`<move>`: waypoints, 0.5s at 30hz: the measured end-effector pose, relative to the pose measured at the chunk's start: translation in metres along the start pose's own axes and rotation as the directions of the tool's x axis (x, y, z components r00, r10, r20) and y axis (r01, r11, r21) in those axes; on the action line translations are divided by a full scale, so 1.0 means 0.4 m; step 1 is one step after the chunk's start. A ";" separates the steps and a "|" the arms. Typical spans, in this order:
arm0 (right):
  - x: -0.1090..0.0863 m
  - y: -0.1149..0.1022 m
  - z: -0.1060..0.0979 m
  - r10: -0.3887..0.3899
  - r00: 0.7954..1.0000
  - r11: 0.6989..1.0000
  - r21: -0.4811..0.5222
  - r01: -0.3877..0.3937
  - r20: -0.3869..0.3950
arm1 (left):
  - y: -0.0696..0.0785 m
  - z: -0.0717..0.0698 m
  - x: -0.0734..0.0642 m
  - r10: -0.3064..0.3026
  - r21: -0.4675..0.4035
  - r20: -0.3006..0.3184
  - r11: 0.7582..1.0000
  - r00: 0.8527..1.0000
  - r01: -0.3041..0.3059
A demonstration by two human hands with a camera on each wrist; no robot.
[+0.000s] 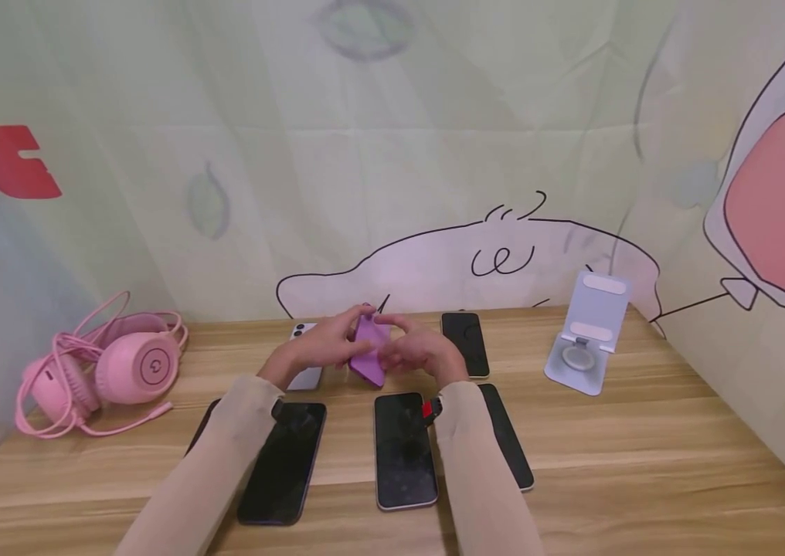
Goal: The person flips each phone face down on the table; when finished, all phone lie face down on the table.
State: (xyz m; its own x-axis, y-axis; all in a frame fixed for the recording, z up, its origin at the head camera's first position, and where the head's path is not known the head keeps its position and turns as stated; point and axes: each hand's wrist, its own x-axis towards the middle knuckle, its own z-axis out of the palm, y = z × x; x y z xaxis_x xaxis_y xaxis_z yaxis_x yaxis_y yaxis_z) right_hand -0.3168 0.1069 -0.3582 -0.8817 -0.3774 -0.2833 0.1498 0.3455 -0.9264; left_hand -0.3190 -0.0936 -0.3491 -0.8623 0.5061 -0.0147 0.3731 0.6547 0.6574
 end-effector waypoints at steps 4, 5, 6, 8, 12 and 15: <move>0.000 0.003 -0.004 0.008 1.000 1.000 0.007 -0.009 0.003 | 0.001 0.003 0.002 0.003 0.026 -0.007 1.000 1.000 -0.003; 0.001 0.003 -0.004 0.010 1.000 1.000 0.008 -0.010 0.004 | 0.001 0.002 0.002 0.003 0.027 -0.007 1.000 1.000 -0.003; 0.002 0.003 -0.005 0.011 1.000 1.000 0.009 -0.011 0.003 | 0.000 0.001 0.002 0.003 0.025 -0.006 1.000 1.000 -0.003; 0.003 0.002 -0.005 0.016 1.000 1.000 0.012 -0.016 0.002 | -0.001 -0.002 0.000 0.003 0.030 -0.006 1.000 1.000 -0.002; 0.004 0.004 -0.007 0.026 1.000 0.999 0.018 -0.026 -0.007 | -0.003 -0.008 0.000 -0.002 0.040 0.001 0.999 1.000 0.002; 0.003 0.004 -0.010 0.031 0.999 0.999 0.027 -0.030 -0.016 | -0.003 -0.012 0.000 -0.014 0.050 0.007 0.999 1.000 0.013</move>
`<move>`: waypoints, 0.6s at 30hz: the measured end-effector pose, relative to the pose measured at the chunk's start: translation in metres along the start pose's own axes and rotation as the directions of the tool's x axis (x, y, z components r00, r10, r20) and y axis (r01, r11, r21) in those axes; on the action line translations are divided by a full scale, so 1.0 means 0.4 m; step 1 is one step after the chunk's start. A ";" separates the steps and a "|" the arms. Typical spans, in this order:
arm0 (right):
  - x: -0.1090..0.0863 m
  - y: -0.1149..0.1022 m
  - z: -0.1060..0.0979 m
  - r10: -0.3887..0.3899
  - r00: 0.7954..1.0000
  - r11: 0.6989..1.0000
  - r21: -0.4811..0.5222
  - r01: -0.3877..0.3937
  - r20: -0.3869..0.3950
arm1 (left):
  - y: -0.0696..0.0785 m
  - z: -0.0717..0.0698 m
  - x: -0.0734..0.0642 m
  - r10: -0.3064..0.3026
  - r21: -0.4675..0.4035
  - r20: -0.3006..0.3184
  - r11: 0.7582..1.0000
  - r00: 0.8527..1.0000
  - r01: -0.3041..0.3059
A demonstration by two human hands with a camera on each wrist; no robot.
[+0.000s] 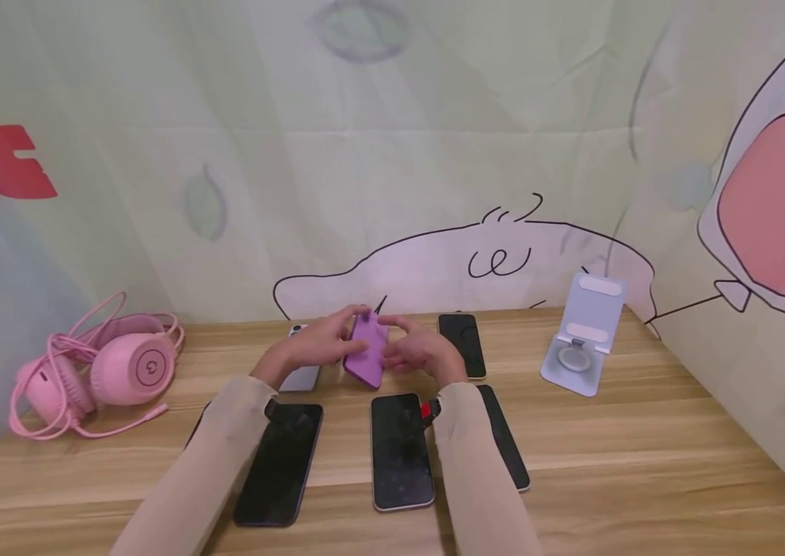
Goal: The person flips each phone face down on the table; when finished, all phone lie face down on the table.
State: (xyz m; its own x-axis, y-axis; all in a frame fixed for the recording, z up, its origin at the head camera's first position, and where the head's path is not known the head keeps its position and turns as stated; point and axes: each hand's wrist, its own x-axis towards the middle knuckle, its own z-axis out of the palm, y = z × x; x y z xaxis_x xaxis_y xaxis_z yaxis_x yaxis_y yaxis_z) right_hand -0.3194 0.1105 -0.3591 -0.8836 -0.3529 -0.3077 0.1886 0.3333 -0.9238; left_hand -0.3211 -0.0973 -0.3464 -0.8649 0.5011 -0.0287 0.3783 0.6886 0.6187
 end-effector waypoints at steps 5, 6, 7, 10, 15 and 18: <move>-0.003 -0.002 -0.002 0.007 1.000 1.000 0.005 -0.007 -0.007 | -0.001 0.000 -0.001 -0.032 -0.023 0.015 0.999 0.999 0.032; -0.003 -0.002 -0.001 0.009 1.000 1.000 0.004 -0.009 -0.008 | -0.001 0.000 -0.002 -0.037 -0.028 0.019 0.999 0.999 0.038; -0.003 -0.003 -0.002 0.010 1.000 1.000 0.001 -0.010 -0.009 | -0.001 0.000 -0.002 -0.042 -0.033 0.021 0.999 0.999 0.043; -0.004 -0.004 -0.003 0.015 1.000 1.000 -0.005 -0.015 -0.011 | -0.002 0.001 -0.003 -0.035 -0.020 0.021 0.999 0.999 0.035; -0.004 -0.005 -0.005 0.017 1.000 0.999 -0.032 -0.018 -0.023 | -0.006 0.005 0.000 -0.016 0.025 0.033 1.000 0.999 0.015; -0.005 -0.005 -0.006 0.019 0.999 0.999 -0.039 -0.020 -0.028 | -0.008 0.009 0.002 -0.015 0.038 0.044 0.999 0.999 0.013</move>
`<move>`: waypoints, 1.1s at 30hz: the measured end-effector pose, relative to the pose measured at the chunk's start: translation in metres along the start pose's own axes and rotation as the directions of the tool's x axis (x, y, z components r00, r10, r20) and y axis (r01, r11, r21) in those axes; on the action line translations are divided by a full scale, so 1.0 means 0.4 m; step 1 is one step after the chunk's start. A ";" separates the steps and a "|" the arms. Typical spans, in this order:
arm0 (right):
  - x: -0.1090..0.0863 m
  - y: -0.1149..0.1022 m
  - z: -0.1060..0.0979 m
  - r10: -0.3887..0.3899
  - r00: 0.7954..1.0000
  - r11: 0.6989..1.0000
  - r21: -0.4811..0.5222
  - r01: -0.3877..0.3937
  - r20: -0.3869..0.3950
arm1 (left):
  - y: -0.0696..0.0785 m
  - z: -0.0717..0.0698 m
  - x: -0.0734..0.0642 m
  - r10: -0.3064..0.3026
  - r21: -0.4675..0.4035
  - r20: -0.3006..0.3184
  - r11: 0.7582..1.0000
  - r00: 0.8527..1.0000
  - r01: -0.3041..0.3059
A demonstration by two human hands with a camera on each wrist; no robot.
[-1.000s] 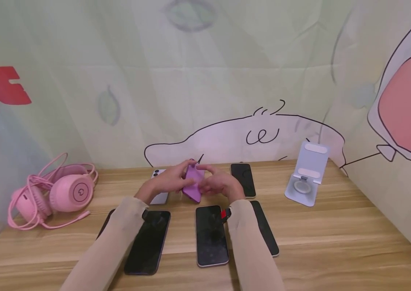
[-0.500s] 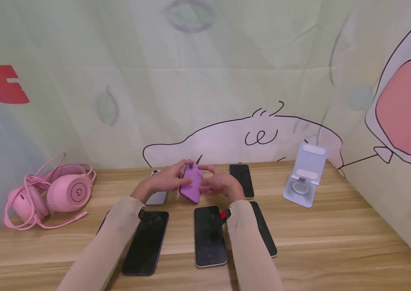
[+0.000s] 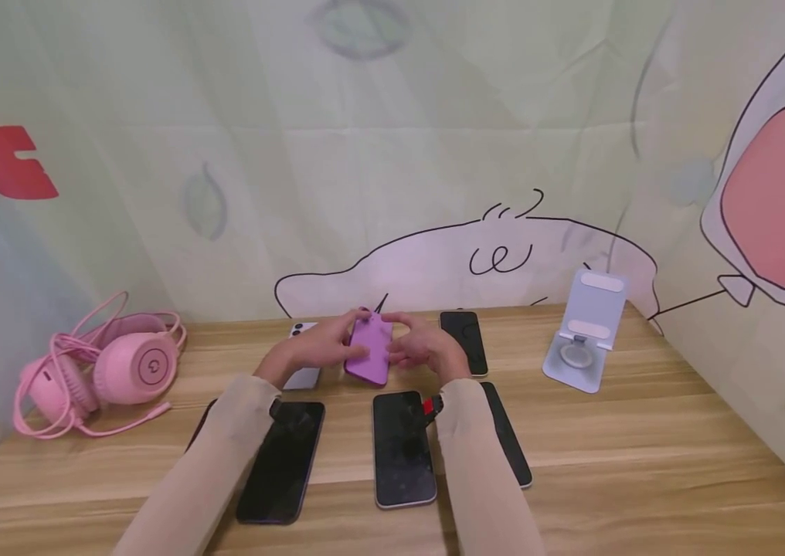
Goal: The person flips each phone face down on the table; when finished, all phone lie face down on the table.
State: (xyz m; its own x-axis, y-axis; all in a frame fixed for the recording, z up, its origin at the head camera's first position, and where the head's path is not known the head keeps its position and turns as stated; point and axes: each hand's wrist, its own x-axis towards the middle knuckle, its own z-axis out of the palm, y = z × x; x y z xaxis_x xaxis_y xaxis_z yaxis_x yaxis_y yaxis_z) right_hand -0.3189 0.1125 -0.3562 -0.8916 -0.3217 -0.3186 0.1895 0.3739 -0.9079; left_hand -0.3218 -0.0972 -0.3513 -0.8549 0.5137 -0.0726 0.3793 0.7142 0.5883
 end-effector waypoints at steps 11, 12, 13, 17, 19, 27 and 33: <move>-0.001 0.010 -0.013 0.000 1.000 1.000 0.015 0.000 -0.029 | 0.000 0.015 0.005 -0.023 0.030 0.045 0.999 0.999 0.022; 0.000 0.012 -0.013 -0.001 1.000 1.000 0.025 0.002 -0.030 | -0.001 0.017 0.006 -0.033 0.034 0.051 0.999 0.998 0.031; 0.000 0.014 -0.013 -0.002 1.000 0.999 0.032 0.003 -0.031 | -0.002 0.018 0.005 -0.039 0.039 0.054 0.999 0.998 0.037; 0.000 0.015 -0.011 -0.016 0.999 0.999 0.044 0.017 -0.030 | -0.007 0.019 0.004 -0.047 0.053 0.060 0.998 0.997 0.044; 0.000 0.014 -0.011 -0.022 0.999 0.999 0.034 0.023 -0.035 | -0.009 0.019 0.004 -0.049 0.055 0.067 0.997 0.997 0.045; 0.001 0.011 -0.009 -0.018 0.998 1.000 -0.007 0.017 -0.053 | -0.003 0.024 0.003 -0.095 0.142 0.107 0.987 0.990 0.079; 0.001 0.015 -0.009 -0.031 0.998 0.999 -0.028 0.030 -0.060 | 0.003 0.032 0.011 -0.132 0.207 0.129 0.973 0.983 0.104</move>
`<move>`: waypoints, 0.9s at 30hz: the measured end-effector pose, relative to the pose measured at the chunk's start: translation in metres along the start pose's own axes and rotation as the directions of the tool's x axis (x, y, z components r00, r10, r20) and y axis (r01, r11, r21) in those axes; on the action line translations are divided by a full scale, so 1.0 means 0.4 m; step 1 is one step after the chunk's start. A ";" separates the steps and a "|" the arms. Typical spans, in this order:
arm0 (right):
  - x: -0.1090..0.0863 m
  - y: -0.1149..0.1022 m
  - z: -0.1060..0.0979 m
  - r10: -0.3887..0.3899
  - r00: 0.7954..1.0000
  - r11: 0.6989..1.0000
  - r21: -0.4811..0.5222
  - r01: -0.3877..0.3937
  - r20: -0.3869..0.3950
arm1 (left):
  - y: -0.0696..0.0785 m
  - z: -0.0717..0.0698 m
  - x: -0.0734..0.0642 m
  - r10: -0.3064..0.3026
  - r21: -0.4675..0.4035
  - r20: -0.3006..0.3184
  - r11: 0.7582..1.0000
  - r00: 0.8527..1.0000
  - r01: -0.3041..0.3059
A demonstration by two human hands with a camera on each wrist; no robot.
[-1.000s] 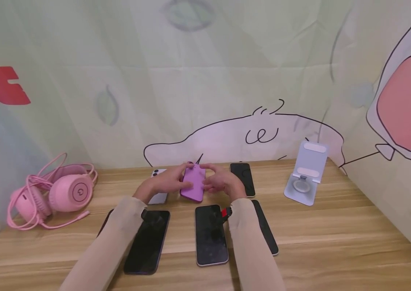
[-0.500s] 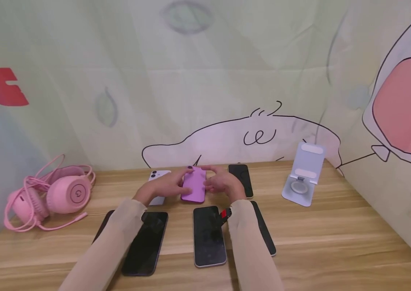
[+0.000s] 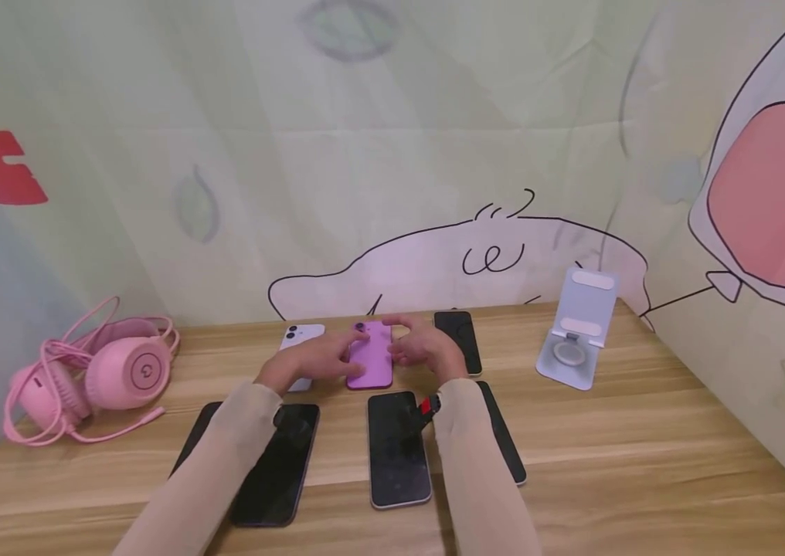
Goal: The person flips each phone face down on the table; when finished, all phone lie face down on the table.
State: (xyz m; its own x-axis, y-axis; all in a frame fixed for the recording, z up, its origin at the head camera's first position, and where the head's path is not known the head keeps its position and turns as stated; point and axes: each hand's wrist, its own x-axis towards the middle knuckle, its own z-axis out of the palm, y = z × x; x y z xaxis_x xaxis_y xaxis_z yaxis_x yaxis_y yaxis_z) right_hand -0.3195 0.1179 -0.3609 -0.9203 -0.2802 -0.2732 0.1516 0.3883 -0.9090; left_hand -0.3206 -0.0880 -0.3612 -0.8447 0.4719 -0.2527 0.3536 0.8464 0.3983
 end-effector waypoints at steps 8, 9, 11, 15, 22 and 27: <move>-0.005 0.007 -0.009 -0.020 1.000 1.000 0.009 0.020 -0.006 | 0.007 -0.001 0.003 0.013 -0.010 0.001 1.000 1.000 -0.013; -0.005 0.009 -0.010 -0.023 1.000 1.000 0.014 0.023 -0.002 | 0.009 -0.002 0.001 0.014 -0.021 0.004 1.000 1.000 -0.014; -0.005 0.012 -0.010 -0.029 1.000 0.999 0.025 0.028 0.012 | 0.010 -0.004 -0.003 0.009 -0.037 0.013 0.999 1.000 -0.008; -0.008 0.016 -0.018 -0.038 0.998 0.999 0.021 0.037 0.045 | 0.017 -0.004 -0.005 -0.002 -0.032 0.015 0.999 1.000 0.002; -0.022 0.011 -0.047 -0.029 0.999 0.997 -0.071 0.032 0.043 | 0.043 0.001 0.012 0.035 -0.009 -0.010 0.999 0.999 -0.035; -0.038 0.010 -0.075 -0.004 1.000 0.993 -0.122 0.006 0.020 | 0.066 0.003 0.028 0.047 0.037 -0.006 0.998 0.999 -0.047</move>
State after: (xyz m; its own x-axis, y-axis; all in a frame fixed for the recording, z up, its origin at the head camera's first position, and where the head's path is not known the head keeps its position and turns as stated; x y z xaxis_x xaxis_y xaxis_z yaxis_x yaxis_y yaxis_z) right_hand -0.3159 0.1501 -0.3508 -0.9133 -0.2995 -0.2760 0.1007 0.4906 -0.8655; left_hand -0.3203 -0.0602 -0.3546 -0.8295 0.5097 -0.2283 0.4074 0.8319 0.3767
